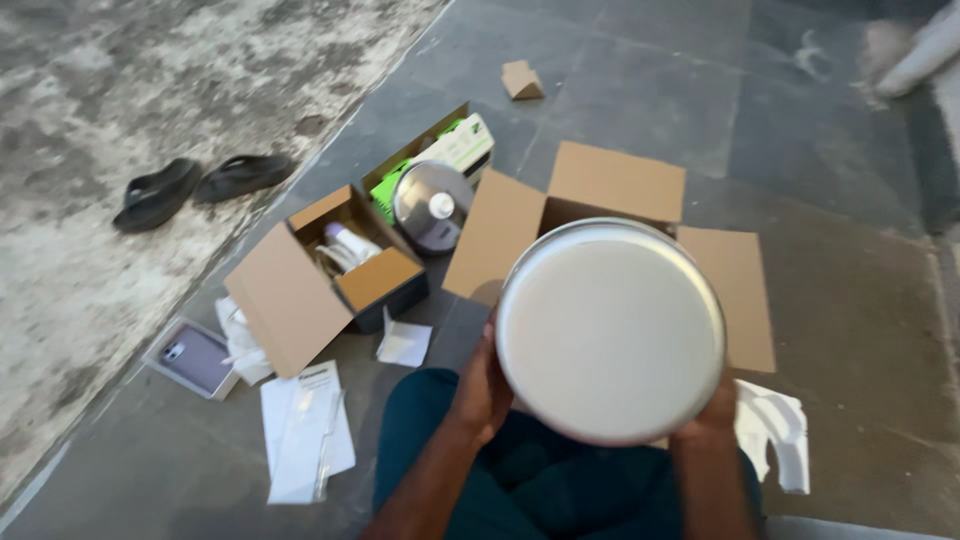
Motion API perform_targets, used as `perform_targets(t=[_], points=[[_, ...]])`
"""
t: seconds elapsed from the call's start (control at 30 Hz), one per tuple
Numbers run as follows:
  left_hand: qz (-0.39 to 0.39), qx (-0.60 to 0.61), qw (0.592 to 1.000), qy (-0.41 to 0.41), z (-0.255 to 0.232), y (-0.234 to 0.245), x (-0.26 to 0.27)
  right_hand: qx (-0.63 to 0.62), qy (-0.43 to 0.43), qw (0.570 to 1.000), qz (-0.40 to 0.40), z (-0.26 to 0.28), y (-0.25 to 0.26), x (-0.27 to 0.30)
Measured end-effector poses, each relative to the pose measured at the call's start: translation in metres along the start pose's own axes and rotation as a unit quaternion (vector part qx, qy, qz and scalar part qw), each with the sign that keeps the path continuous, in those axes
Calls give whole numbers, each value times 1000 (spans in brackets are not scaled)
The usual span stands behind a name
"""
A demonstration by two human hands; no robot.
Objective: The person sits on a tiled floor and unpacks a cardboard box containing a rice cooker. They remove styrofoam pieces, a plastic-wrapped manual, a metal inner pot, and a glass lid, placing each item aside on the floor.
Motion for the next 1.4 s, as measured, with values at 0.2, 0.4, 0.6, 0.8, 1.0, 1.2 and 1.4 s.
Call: perform_targets(t=[0.2, 0.4, 0.6, 0.8, 1.0, 1.2, 1.4], points=[[-58, -113, 992, 21, -4, -14, 4, -5, -16, 992, -129, -33, 30, 3], [-91, -102, 990, 22, 1, 3, 14, -2, -34, 996, -81, -43, 28, 7], [-128, 1, 988, -83, -40, 66, 37, 155, -72, 972, 161, -82, -51, 15], [-251, 100, 961, -56, -136, 173, 105, 339, -289, 842, 304, -207, -160, 22], [-402, 81, 906, -107, -208, 269, 213, 679, -152, 476, 538, -342, -255, 106], [-478, -60, 874, -67, -201, 346, 265, 775, 43, 256, 576, -427, -257, 140], [-498, -152, 853, 24, -178, 374, 275, 789, 110, 192, 574, -481, -216, 131]])
Point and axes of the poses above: each hand's wrist, its own x-axis away from the middle knuckle, its own y-axis out of the back of the hand, z = x × y, the point moved 6 cm from there along -x, towards the middle knuckle, and after that the axes turned 12 degrees about -y, right-handed, at the moved point
